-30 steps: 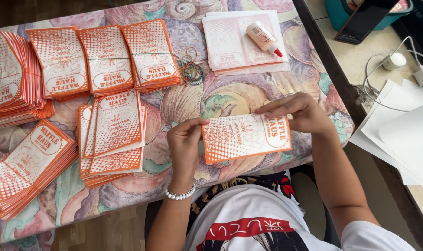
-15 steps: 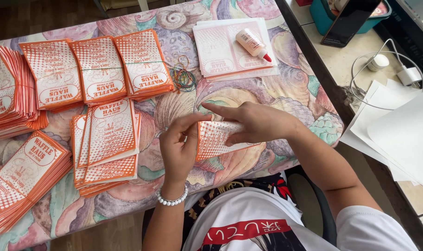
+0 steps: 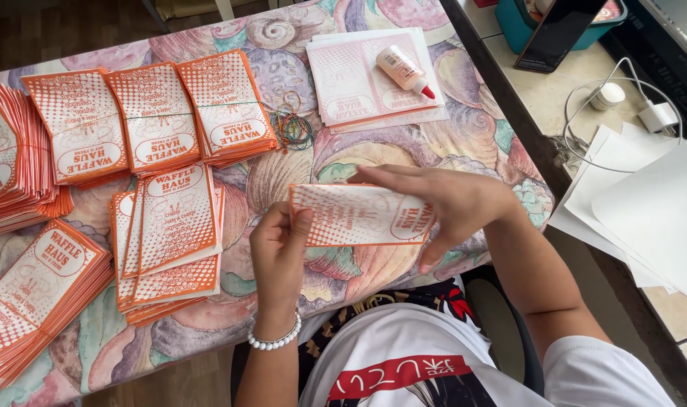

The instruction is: Folding flat paper sheets into bags and stacking them on a table

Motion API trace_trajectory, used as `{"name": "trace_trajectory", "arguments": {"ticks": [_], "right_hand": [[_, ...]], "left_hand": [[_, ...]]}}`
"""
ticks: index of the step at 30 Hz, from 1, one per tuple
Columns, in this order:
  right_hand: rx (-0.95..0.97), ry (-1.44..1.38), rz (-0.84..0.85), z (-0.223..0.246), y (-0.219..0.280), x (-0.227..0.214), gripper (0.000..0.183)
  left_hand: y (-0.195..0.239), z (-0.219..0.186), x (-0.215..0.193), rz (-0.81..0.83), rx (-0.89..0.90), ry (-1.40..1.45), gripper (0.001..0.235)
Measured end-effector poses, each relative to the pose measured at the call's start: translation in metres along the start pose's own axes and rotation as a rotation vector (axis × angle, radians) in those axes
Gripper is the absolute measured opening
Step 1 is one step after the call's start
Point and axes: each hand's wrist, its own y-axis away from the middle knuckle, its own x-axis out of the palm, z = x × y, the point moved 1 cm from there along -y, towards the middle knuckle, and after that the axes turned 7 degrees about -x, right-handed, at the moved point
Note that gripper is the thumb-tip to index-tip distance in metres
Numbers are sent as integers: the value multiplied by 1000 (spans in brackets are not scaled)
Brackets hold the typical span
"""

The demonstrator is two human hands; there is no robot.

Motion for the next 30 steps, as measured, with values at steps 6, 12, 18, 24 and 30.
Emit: {"name": "trace_trajectory", "arguments": {"ticks": [6,12,18,24,30], "right_hand": [[-58,-161,-191,-22,30,-1,87],[-59,32,-416,-30,27,11,34],[10,150,-474,-24,28,15,23],[-72,-49,-161,6,24,-5,55],[45,-116,-280,-10,-13,21,114]], "left_hand": [[-11,37,-26,33,-141,169,11],[-5,16,-9,36,-147,156,13],[4,7,-17,12,-145,119,10],[1,-17,-28,63,-114,-3,10],[11,-71,10,211,120,-489,12]]}}
